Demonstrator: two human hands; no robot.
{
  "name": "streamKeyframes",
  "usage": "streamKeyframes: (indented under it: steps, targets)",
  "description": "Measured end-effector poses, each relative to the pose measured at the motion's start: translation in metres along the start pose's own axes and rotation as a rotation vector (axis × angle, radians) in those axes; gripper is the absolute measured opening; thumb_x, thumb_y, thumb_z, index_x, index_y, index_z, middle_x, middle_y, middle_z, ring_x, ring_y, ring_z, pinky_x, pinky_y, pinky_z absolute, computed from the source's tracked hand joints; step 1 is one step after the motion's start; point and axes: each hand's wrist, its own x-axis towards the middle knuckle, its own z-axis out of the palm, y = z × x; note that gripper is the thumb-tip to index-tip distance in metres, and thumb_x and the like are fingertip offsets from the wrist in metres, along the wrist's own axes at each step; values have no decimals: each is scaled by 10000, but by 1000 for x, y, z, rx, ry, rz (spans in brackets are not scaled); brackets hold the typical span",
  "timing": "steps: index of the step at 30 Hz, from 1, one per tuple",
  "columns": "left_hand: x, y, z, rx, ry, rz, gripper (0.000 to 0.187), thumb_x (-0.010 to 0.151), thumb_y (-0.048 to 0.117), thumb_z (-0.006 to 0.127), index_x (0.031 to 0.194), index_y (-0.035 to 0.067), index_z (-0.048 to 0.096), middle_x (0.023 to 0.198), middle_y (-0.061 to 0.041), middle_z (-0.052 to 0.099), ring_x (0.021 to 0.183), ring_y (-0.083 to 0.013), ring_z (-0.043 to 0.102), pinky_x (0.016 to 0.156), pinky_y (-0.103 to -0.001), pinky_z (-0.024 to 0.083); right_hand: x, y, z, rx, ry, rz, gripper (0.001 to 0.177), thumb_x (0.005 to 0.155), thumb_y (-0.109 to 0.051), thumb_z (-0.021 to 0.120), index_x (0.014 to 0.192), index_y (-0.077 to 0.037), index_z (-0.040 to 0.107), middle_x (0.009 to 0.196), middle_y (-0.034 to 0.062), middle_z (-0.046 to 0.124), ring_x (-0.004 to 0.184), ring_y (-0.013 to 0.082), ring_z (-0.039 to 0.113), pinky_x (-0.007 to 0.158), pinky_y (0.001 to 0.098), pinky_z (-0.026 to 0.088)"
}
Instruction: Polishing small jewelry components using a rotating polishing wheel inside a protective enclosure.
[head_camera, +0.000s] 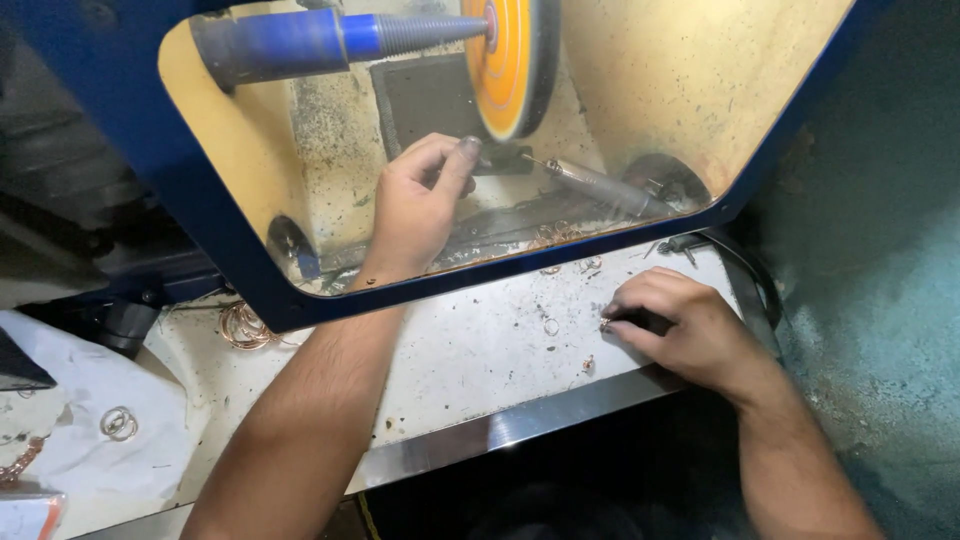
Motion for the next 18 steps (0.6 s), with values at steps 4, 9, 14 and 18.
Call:
streamKeyframes:
  steps: [4, 9, 14, 18]
  targets:
    - [-1, 11, 3, 22, -36, 32, 229, 1045, 234, 629, 867, 142, 741, 863, -1, 710, 829, -112, 662, 791, -313, 564, 15, 18, 8, 10, 189, 32, 210, 708, -130, 915, 862, -155, 775, 869, -45, 782, 878, 188, 762, 847, 330, 575]
    - [-2, 7, 13, 50, -235, 260, 130, 921, 144, 775, 1032, 78, 756, 1010, -108, 749, 871, -211, 721, 743, -340, 590, 87, 1, 0, 605, 236, 239, 296, 756, -169, 903, 990, -56, 763, 677, 54, 653, 620, 127, 606, 608, 259, 540]
    - [2, 8, 8, 74, -179, 233, 160, 902, 135, 791, 1057, 99, 772, 1007, -81, 766, 887, -208, 739, 752, -327, 596, 142, -33, -2, 581, 105, 268, 407, 780, -291, 888, 1092, -70, 747, 945, 103, 777, 877, 207, 745, 819, 374, 582]
    - [6, 16, 3, 62, -123, 135, 115, 909, 112, 767, 1021, 102, 786, 981, -71, 774, 888, -186, 736, 763, -314, 590, 151, -32, 5, 498, 100, 201, 405, 832, -264, 832, 1125, -8, 723, 1031, 176, 777, 1038, 275, 743, 915, 442, 554]
